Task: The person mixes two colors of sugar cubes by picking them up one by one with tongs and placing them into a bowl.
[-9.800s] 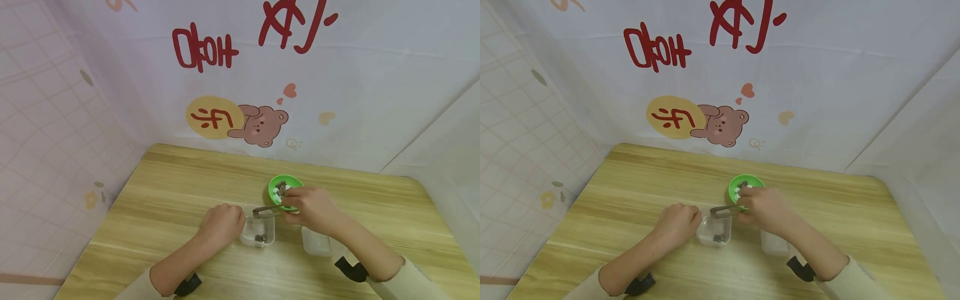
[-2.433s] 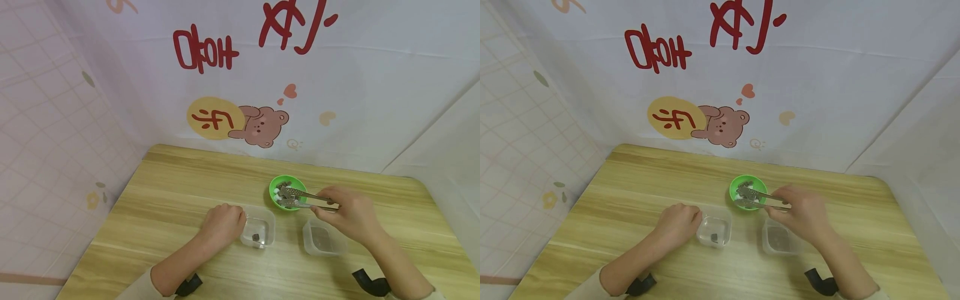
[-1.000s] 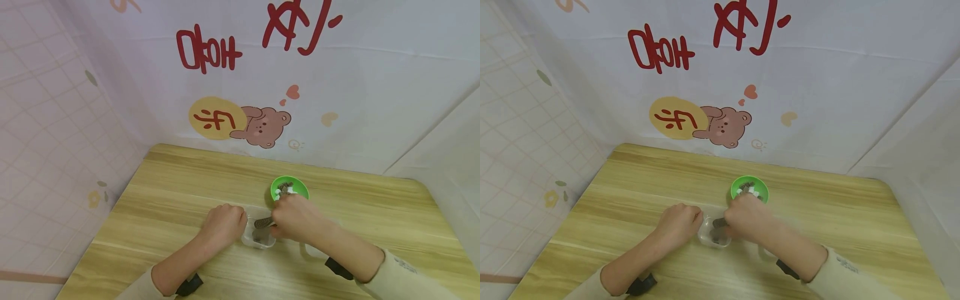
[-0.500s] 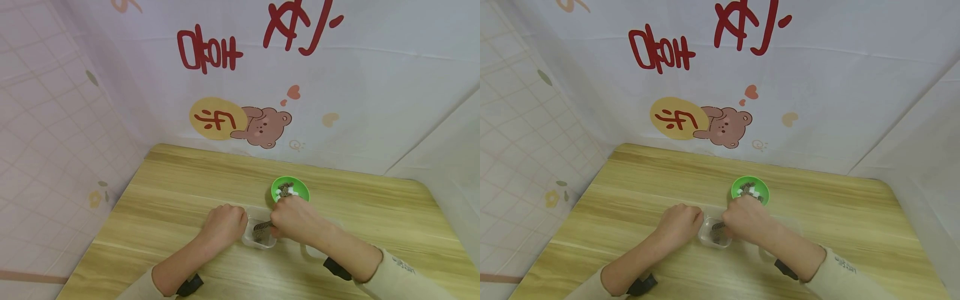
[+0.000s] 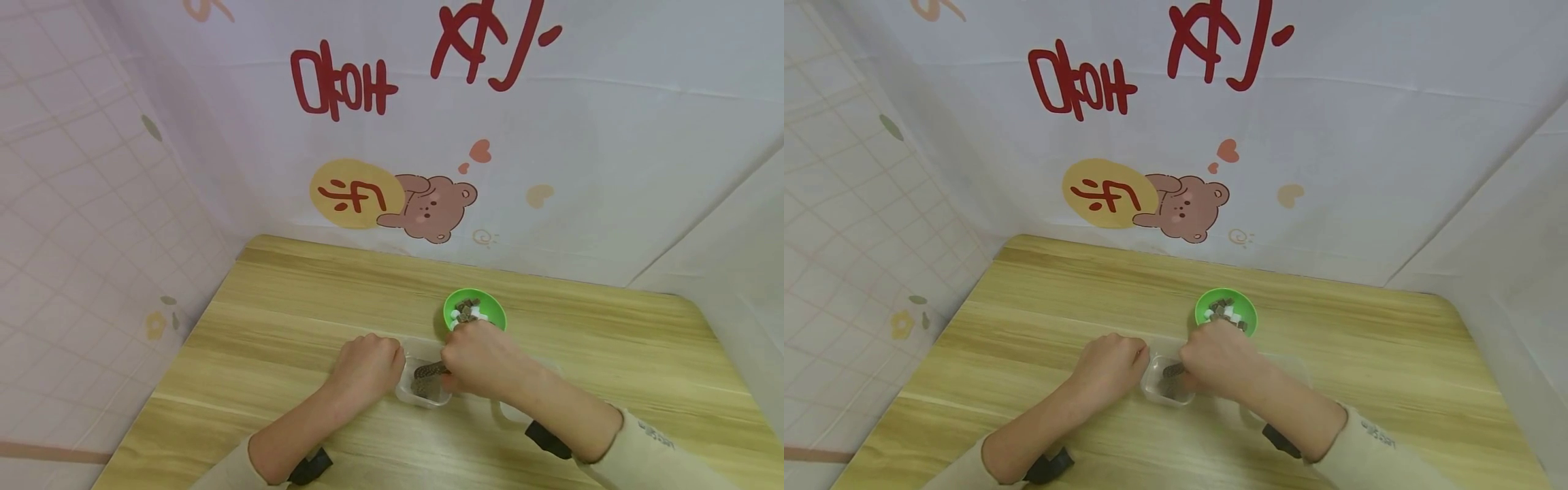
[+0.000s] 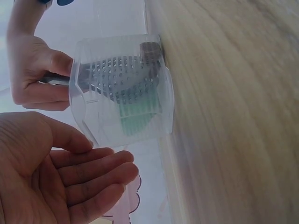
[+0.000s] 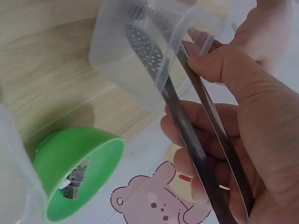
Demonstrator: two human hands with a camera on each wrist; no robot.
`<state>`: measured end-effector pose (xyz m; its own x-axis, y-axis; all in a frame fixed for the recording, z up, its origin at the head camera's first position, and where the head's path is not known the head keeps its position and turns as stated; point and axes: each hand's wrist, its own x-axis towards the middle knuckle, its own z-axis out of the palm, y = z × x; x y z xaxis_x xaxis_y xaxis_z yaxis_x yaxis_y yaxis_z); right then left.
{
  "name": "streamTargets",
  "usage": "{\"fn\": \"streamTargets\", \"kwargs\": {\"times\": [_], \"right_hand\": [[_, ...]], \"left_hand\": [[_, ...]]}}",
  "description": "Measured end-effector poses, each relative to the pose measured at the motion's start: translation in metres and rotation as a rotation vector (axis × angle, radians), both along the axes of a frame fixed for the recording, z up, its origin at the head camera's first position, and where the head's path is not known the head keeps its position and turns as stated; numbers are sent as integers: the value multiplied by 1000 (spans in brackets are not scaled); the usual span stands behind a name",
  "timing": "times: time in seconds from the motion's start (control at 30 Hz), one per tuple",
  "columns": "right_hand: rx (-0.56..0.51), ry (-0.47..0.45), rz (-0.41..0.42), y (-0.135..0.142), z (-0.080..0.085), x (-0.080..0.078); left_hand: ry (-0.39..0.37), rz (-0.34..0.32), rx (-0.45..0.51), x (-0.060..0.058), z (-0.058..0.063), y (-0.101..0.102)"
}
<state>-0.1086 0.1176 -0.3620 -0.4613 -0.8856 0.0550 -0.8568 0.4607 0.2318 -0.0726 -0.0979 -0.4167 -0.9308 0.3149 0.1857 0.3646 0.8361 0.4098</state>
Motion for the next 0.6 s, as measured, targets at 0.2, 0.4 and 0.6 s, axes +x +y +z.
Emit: {"fn": "streamTargets", "kwargs": {"times": [0.2, 0.4, 0.6], "right_hand": [[28, 1, -14, -7, 7, 3], [21, 81, 10, -13, 15, 8], [20, 145, 16, -10, 14, 5]], "left_hand": [[0, -5, 3, 0, 0, 0], [5, -9, 2, 0, 1, 1], [-5, -15, -1, 0, 1, 1]]}}
